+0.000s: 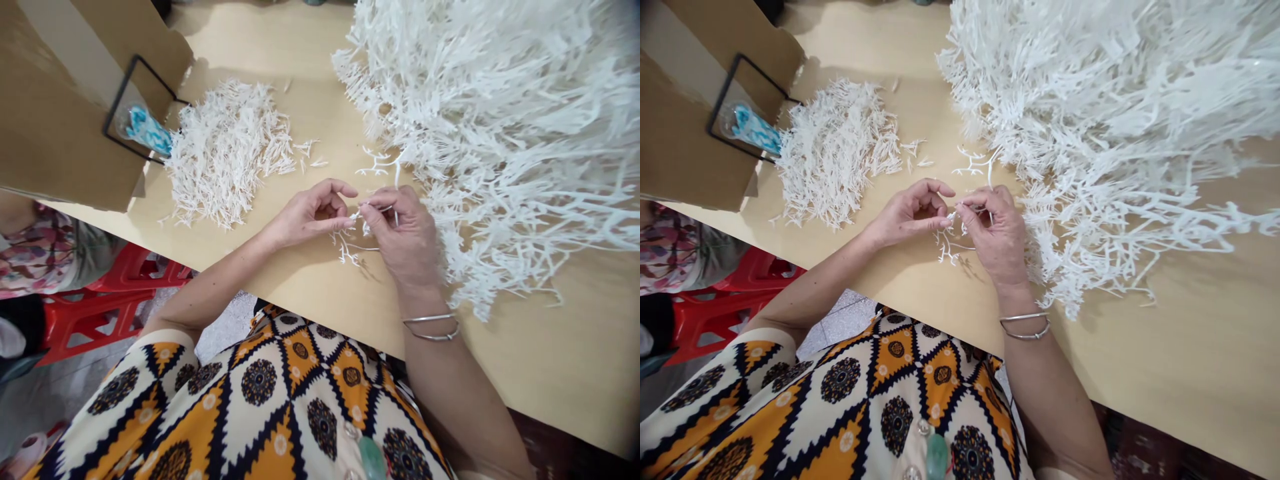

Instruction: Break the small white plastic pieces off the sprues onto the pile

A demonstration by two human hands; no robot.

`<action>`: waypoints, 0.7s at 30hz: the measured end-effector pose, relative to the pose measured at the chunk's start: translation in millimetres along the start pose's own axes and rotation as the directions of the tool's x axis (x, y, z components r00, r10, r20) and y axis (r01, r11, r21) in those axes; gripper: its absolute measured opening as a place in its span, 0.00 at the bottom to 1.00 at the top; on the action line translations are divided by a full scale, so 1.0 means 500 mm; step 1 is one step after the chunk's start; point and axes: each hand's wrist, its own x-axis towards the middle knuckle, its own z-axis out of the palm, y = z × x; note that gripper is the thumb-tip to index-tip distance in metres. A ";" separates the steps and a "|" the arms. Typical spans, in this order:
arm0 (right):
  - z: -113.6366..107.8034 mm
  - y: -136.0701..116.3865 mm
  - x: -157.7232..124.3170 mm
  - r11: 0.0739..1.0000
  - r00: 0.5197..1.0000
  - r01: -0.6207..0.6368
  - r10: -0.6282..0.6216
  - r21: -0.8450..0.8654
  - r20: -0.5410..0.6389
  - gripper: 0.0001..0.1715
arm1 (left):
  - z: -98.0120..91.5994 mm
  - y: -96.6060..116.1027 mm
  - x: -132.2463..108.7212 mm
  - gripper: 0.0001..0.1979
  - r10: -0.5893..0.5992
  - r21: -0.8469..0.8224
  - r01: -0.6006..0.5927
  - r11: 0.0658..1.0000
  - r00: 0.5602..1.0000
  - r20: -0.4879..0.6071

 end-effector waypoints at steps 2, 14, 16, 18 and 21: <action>0.004 -0.003 0.000 1.000 1.000 0.016 -0.016 0.022 -0.002 0.02 | 0.001 0.002 -0.001 0.24 -0.019 0.022 0.019 1.000 1.000 0.024; 0.010 0.003 -0.002 0.995 0.996 0.091 -0.091 -0.031 0.001 0.03 | 0.014 0.015 -0.006 0.14 0.224 0.618 -0.196 0.761 0.974 0.033; 0.012 0.001 -0.004 0.994 0.996 0.091 -0.092 -0.052 -0.003 0.04 | 0.013 0.010 -0.003 0.14 0.257 0.661 -0.216 0.718 0.966 0.036; 0.018 0.000 -0.006 0.993 0.997 0.062 -0.066 -0.099 -0.032 0.05 | 0.011 0.008 0.000 0.15 0.247 0.681 -0.203 0.703 0.968 0.034; 0.029 0.008 -0.005 0.983 0.995 0.049 -0.064 -0.178 -0.077 0.07 | 0.007 0.013 -0.001 0.17 0.230 0.691 -0.214 0.690 0.971 0.072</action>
